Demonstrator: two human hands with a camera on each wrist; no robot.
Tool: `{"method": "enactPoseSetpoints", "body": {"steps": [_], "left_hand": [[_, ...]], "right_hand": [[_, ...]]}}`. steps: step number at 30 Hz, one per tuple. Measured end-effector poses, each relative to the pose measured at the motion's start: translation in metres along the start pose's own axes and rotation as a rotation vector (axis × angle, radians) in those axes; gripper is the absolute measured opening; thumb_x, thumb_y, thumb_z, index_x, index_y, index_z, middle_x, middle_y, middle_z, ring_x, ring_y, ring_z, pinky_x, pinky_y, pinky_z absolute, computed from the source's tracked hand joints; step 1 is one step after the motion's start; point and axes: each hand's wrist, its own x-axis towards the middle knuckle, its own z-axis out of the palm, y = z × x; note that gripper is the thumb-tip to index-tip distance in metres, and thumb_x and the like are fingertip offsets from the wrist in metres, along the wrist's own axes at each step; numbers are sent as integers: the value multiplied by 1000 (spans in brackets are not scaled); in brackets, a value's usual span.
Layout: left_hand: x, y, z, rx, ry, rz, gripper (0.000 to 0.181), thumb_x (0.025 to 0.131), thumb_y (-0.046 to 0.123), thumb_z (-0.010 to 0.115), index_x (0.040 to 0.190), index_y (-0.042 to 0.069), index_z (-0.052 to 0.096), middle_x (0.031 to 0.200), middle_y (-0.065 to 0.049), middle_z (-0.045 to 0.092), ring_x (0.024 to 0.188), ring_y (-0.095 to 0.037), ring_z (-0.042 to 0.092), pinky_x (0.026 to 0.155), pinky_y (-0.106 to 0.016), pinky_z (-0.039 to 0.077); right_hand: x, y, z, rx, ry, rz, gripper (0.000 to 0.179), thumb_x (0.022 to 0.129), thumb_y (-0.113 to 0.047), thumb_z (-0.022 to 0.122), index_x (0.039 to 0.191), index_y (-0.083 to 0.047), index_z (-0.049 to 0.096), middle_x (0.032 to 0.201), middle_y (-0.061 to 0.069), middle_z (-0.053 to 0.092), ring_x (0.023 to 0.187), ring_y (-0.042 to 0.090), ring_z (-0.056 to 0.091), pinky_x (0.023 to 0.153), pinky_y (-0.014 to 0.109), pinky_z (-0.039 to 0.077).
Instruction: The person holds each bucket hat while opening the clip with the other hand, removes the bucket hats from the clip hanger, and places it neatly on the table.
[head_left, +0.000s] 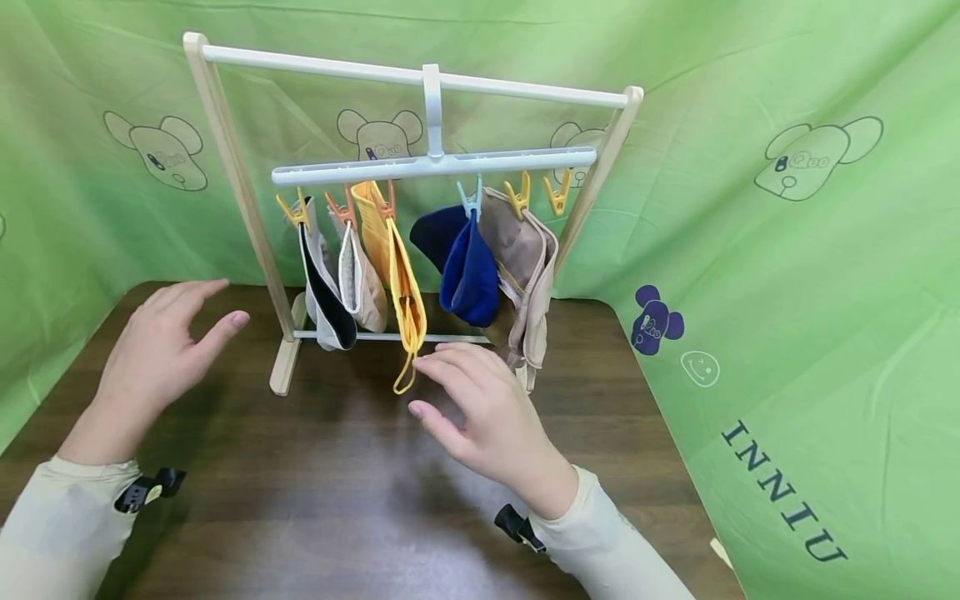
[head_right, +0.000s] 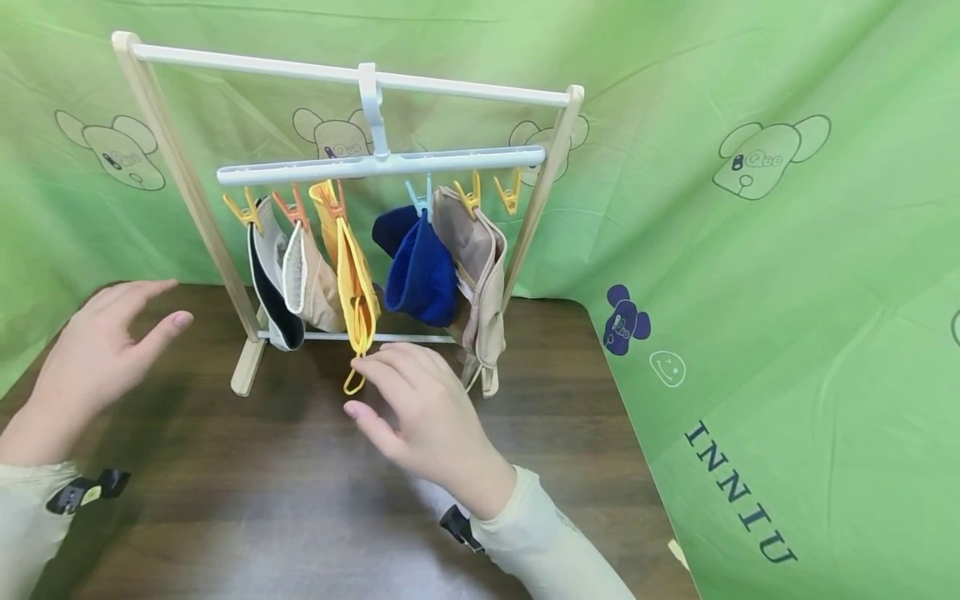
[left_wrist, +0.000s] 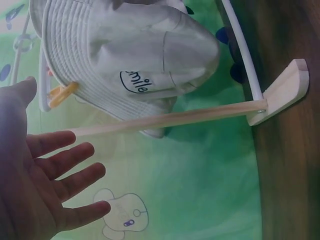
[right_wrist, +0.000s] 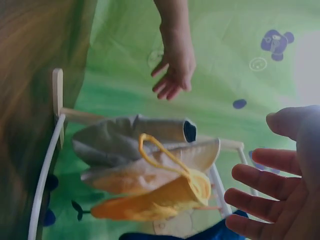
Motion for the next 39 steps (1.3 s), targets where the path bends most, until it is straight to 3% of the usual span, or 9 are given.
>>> {"method": "enactPoseSetpoints", "body": {"steps": [11,18,23,33,39], "left_hand": [[16,14,-9,-27,13,-52,61,101,50,58,146,8,55,146,-22,54,138,-47,44,110,-65,32],[25,24,-12,-43,-12,-77,63,102,53,56,147,9,54,146,-21,55,140,-44,43,110,-64,32],[30,30,-14,-42,-33,-98,66,102,55,54,147,7,53,147,-21,55,140,-45,43,110,-64,32],[42,45,-13,-63,29,-125,66,100,57,55,145,8,56,142,-18,59,125,-43,56,98,-62,42],[56,57,-15,-72,40,-116,66,101,57,54,143,7,58,143,-18,59,133,-42,52,106,-62,39]], "right_hand": [[12,-20,28,23,-79,-14,39,97,-34,69,125,-7,69,119,5,70,120,23,63,112,34,43],[16,-26,45,84,-159,120,37,97,-35,70,126,-11,69,118,-1,70,115,13,63,105,24,46],[15,-29,57,95,-194,197,36,97,-36,70,125,-13,69,119,-3,70,115,12,63,102,24,48],[21,-38,75,97,-262,313,36,99,-39,65,127,-16,68,122,-6,68,115,11,62,100,25,49],[19,-47,84,105,-326,394,37,99,-41,65,127,-18,69,122,-7,69,116,10,63,97,24,51]]}}
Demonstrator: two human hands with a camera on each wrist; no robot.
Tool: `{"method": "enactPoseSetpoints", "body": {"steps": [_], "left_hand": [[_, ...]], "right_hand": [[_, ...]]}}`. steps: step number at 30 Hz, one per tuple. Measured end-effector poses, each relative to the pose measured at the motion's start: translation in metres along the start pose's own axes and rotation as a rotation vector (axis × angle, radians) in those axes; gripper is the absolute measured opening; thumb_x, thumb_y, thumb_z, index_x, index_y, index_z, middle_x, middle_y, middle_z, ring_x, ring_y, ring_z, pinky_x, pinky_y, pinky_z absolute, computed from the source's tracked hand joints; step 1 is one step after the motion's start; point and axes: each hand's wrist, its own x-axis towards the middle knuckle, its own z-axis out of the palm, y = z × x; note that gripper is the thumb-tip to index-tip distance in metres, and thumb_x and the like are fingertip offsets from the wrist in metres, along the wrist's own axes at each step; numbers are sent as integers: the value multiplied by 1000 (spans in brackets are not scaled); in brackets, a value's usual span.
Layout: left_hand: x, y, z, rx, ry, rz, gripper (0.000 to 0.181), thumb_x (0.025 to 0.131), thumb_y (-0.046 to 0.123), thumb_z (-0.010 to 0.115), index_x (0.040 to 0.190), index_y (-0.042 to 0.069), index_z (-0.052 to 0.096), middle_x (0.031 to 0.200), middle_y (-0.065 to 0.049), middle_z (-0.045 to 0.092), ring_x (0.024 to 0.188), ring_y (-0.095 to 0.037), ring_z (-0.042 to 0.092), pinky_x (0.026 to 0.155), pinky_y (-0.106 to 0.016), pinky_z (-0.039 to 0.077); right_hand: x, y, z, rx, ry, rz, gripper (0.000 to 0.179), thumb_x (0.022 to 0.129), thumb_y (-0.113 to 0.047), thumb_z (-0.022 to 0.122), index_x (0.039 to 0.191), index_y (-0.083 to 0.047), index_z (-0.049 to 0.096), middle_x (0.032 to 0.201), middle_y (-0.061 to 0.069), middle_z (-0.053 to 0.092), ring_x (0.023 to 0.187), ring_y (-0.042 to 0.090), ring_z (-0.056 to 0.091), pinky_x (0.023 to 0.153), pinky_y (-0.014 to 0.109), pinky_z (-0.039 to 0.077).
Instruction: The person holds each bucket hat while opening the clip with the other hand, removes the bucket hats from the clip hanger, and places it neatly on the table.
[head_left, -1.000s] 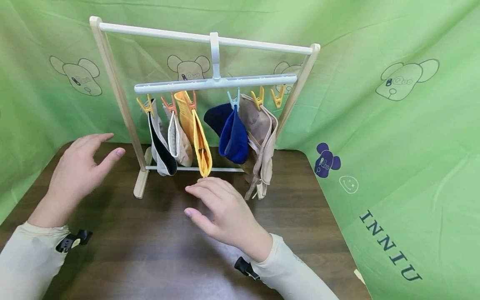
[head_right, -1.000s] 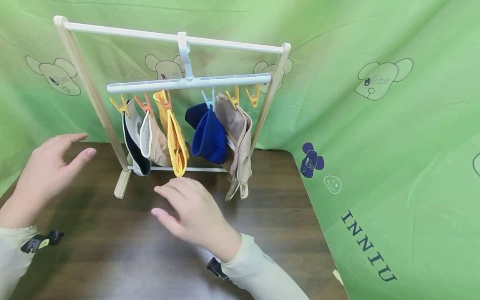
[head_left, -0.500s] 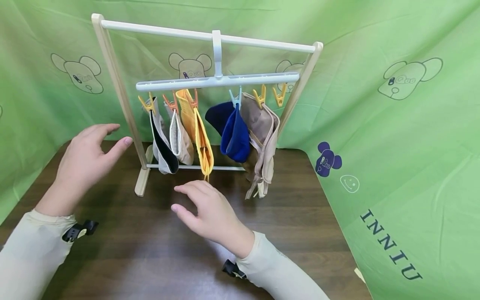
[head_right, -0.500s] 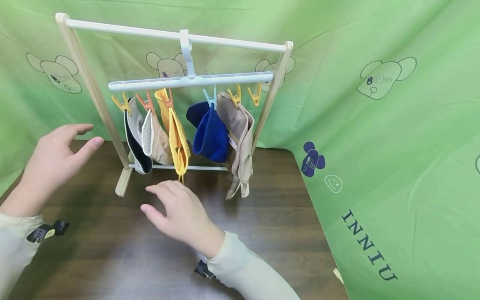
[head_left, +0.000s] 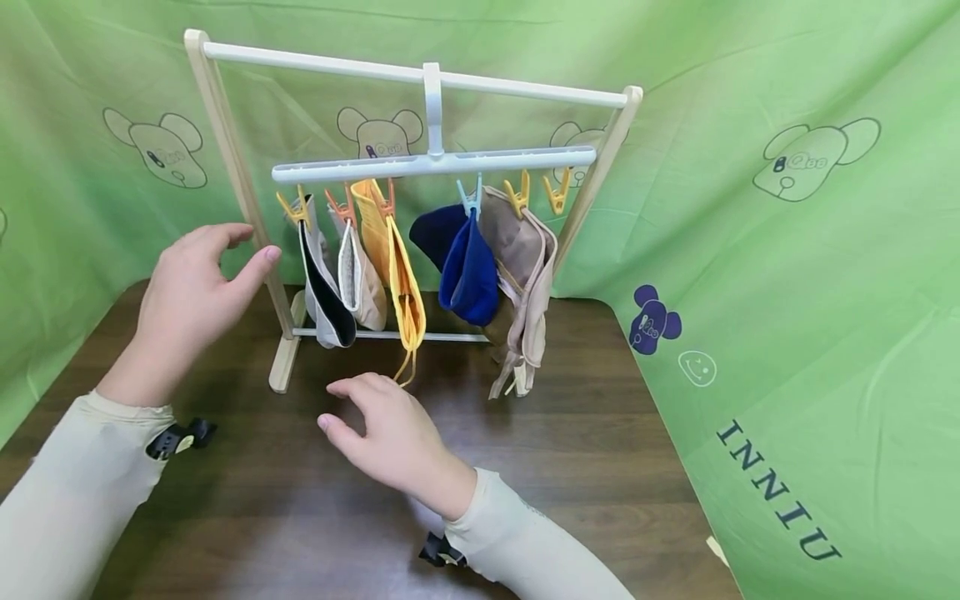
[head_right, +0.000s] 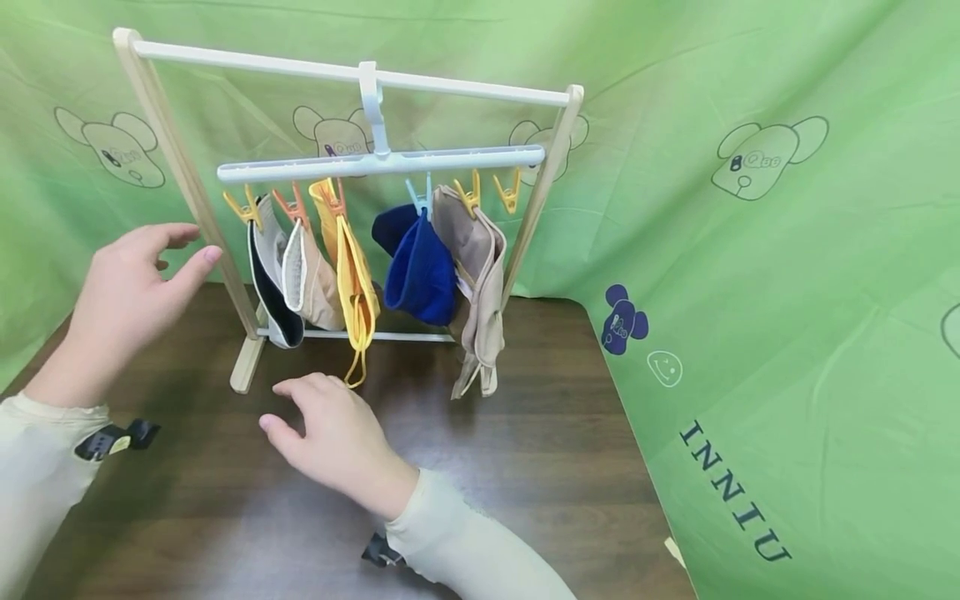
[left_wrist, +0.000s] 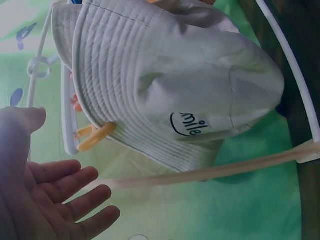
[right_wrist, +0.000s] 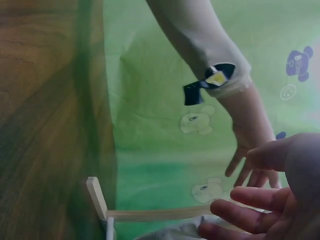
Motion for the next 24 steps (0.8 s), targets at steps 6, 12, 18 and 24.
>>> {"method": "enactPoseSetpoints", "body": {"steps": [6,12,18,24], "left_hand": [[11,12,-3,20,4,-31,68,100,60,51,142,8,59,140,-17,61,127,-41,56,99,-62,42],[17,19,-3,35,-2,-66,71,99,63,49,143,8,58,138,-16,64,122,-40,60,92,-61,46],[25,23,-3,9,6,-89,73,97,65,51,139,7,61,129,-15,70,111,-37,68,86,-56,49],[32,30,-1,6,3,-100,73,96,66,51,137,7,62,124,-13,72,107,-32,71,83,-52,49]], "right_hand": [[5,0,3,9,32,56,36,98,-39,66,126,-17,70,121,-5,71,115,11,64,98,27,52],[8,3,4,-17,43,95,36,98,-40,65,125,-16,70,121,-5,71,116,11,64,98,27,52],[14,12,9,-51,40,140,38,99,-41,65,126,-16,70,122,-3,71,117,13,64,98,31,53],[19,19,14,-70,55,167,37,99,-41,64,125,-15,69,121,-2,71,116,14,65,96,32,54]]}}
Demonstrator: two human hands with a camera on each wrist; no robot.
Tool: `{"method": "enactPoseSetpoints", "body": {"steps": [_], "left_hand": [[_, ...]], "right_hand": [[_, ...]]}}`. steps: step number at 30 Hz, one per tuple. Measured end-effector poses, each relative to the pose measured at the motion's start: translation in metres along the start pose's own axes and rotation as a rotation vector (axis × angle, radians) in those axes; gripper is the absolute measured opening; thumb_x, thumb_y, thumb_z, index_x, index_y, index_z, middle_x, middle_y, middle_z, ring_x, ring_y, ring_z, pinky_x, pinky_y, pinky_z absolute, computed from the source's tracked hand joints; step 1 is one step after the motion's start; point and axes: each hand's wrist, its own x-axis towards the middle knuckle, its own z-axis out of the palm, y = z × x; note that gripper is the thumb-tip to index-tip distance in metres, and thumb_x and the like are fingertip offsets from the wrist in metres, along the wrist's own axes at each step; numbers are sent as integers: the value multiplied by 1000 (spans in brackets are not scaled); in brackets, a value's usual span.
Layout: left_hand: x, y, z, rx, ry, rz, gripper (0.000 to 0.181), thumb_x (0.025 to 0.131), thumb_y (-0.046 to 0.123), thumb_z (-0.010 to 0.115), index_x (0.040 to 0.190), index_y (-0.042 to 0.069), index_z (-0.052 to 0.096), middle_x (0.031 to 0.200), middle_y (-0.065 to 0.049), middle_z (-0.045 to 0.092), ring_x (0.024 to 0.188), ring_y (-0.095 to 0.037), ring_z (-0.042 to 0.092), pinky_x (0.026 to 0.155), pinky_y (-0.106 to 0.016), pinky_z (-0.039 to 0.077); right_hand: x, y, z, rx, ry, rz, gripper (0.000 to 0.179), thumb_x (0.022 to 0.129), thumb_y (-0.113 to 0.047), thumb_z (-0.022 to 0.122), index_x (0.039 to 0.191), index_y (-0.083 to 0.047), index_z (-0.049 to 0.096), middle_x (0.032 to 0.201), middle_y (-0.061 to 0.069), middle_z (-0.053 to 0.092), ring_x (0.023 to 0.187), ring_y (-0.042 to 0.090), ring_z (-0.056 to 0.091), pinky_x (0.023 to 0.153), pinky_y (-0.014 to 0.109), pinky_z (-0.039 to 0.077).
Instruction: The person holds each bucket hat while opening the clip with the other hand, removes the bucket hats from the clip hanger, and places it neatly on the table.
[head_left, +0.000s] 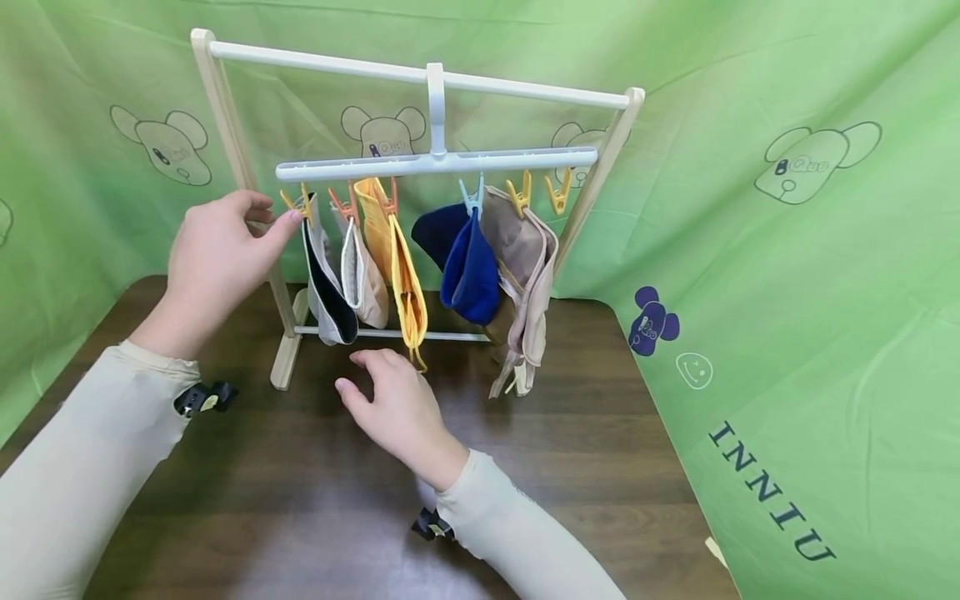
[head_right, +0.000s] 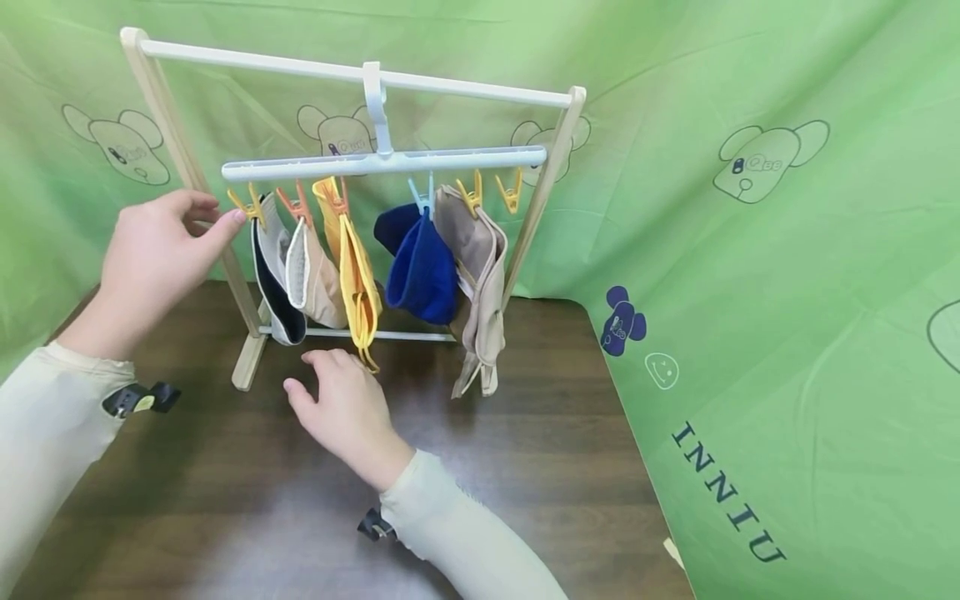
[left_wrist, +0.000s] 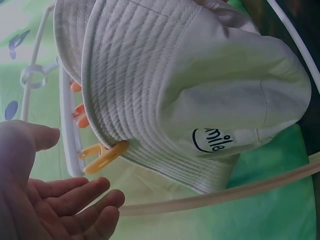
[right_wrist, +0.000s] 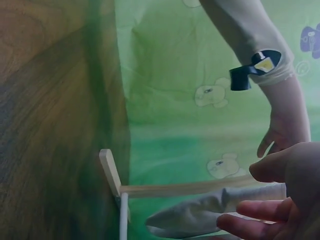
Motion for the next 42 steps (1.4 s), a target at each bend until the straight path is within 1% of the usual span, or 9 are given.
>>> {"method": "enactPoseSetpoints", "body": {"steps": [4,9,15,22,27,31,34,40,42], "left_hand": [[5,2,0,18,-15,-26,75,96,69,50,137,8,63,125,-12,72,107,-32,70,82,-52,49],[11,3,1,53,-22,-65,79,94,74,46,133,9,66,123,-11,73,106,-33,69,78,-50,49],[15,5,3,71,-21,-77,80,92,76,46,124,7,70,114,-15,74,99,-35,68,70,-49,49],[19,9,5,104,-70,-116,84,91,81,43,124,9,71,113,-14,74,93,-34,68,63,-44,48],[23,11,5,109,-70,-130,86,90,83,41,124,10,71,115,-13,73,96,-33,67,64,-43,48],[26,13,5,105,-65,-131,85,90,82,42,126,10,71,118,-12,73,99,-33,67,67,-44,49],[27,12,6,99,-59,-129,83,91,80,43,125,9,71,117,-13,73,98,-33,67,66,-44,49],[28,13,9,95,-39,-126,77,91,78,46,118,9,72,110,-13,74,93,-31,66,64,-43,47],[29,13,10,100,-41,-128,77,92,77,46,117,10,72,109,-13,74,92,-31,66,63,-43,47]], "right_hand": [[3,1,3,1,1,17,38,99,-41,64,126,-15,69,122,-1,70,115,15,66,96,34,54],[7,-1,7,-11,-2,40,40,100,-43,62,128,-15,68,124,0,69,115,17,66,95,36,54],[13,-3,11,-42,20,54,39,99,-43,63,126,-16,68,121,1,70,109,20,68,89,39,57],[17,-3,15,-58,38,79,39,97,-44,65,123,-15,69,116,3,71,105,22,70,84,41,58],[21,-1,18,-64,48,79,40,97,-45,66,122,-14,69,114,2,71,104,21,70,82,41,58],[25,1,20,-58,42,90,41,97,-46,66,125,-16,68,116,1,70,107,21,69,85,41,58],[28,1,22,-48,44,93,41,96,-45,67,126,-17,67,117,1,71,108,21,69,86,41,57],[32,1,25,-52,42,82,40,95,-50,68,111,-14,68,104,3,70,98,22,69,79,41,57],[34,1,25,-45,35,83,42,94,-52,67,111,-14,68,103,3,69,98,22,69,79,41,57]]}}
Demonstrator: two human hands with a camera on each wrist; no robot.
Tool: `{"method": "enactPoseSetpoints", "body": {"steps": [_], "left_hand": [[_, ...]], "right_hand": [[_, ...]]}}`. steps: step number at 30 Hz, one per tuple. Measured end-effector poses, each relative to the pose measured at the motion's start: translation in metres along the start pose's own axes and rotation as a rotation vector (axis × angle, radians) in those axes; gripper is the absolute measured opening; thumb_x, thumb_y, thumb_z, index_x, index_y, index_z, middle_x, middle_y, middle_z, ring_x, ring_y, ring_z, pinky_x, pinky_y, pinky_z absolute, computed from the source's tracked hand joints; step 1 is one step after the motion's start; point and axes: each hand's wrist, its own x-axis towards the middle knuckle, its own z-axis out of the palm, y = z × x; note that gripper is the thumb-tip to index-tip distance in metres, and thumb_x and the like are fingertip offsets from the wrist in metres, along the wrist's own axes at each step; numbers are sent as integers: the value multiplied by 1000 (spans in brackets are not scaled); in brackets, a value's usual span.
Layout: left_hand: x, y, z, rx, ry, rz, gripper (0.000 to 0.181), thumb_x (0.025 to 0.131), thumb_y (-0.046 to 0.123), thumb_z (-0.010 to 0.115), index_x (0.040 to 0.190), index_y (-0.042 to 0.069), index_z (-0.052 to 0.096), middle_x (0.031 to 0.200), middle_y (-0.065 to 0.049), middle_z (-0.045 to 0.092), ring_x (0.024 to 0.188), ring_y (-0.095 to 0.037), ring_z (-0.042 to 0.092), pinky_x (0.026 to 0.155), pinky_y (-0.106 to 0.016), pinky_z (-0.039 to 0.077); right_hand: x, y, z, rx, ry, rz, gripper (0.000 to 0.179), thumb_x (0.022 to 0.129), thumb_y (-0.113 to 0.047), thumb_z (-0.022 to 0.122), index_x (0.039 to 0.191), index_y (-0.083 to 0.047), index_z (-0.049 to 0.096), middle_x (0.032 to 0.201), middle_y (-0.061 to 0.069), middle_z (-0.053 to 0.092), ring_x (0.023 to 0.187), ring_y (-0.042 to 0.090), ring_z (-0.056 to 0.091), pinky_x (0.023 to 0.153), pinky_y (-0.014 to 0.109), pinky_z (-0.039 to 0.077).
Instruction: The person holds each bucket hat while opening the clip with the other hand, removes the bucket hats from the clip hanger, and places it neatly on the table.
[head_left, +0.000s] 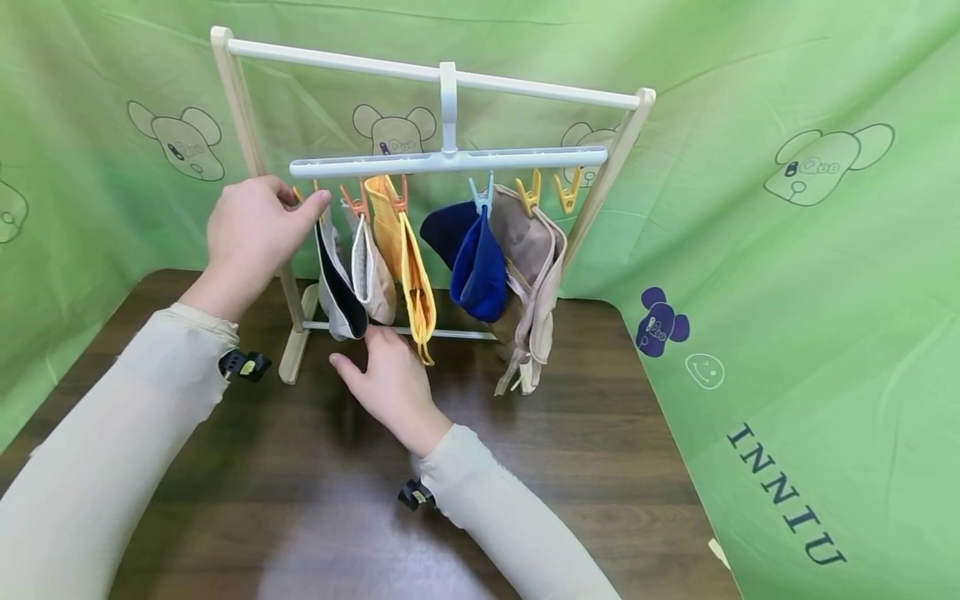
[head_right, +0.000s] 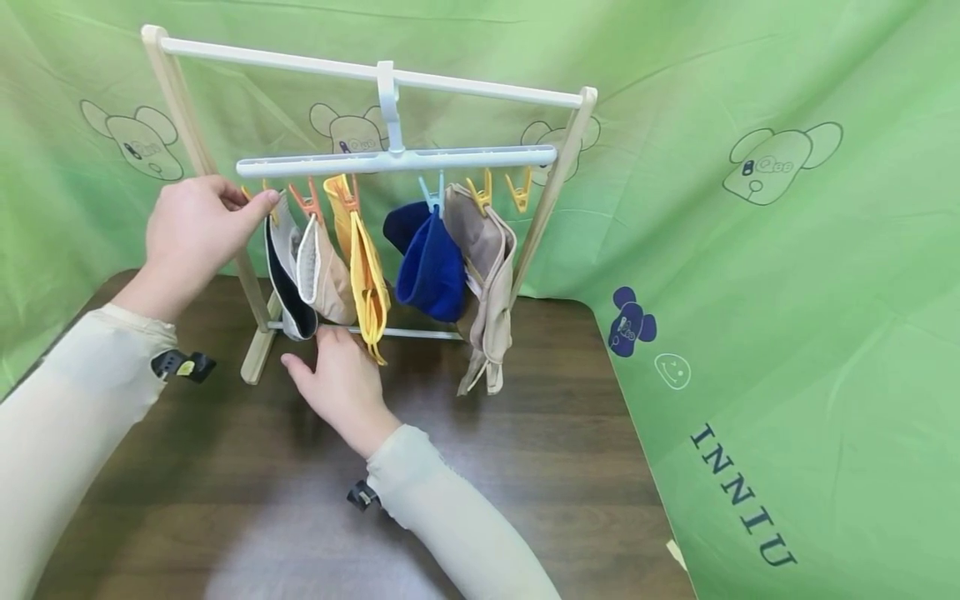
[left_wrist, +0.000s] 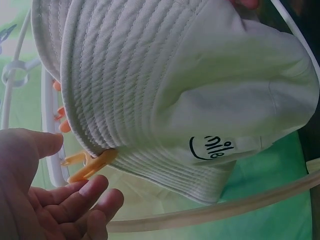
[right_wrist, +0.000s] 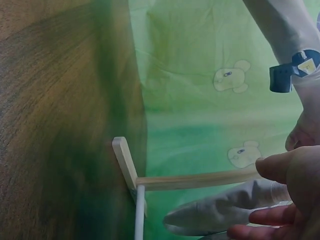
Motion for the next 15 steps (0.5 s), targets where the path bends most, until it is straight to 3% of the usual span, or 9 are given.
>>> {"method": "enactPoseSetpoints", "body": {"steps": [8,15], "left_hand": [[1,3,5,18,-1,-31,72,92,77,46,108,12,73,102,-11,74,88,-30,65,59,-42,46],[3,3,10,26,19,-33,69,92,75,47,99,12,73,95,-10,73,82,-29,63,55,-41,45]], "right_hand": [[4,3,-3,36,-4,-11,50,93,-56,68,115,-11,64,108,3,68,97,22,70,81,39,57],[2,4,-7,58,4,-41,53,94,-55,67,126,-14,61,118,2,68,107,21,69,86,39,57]]}}
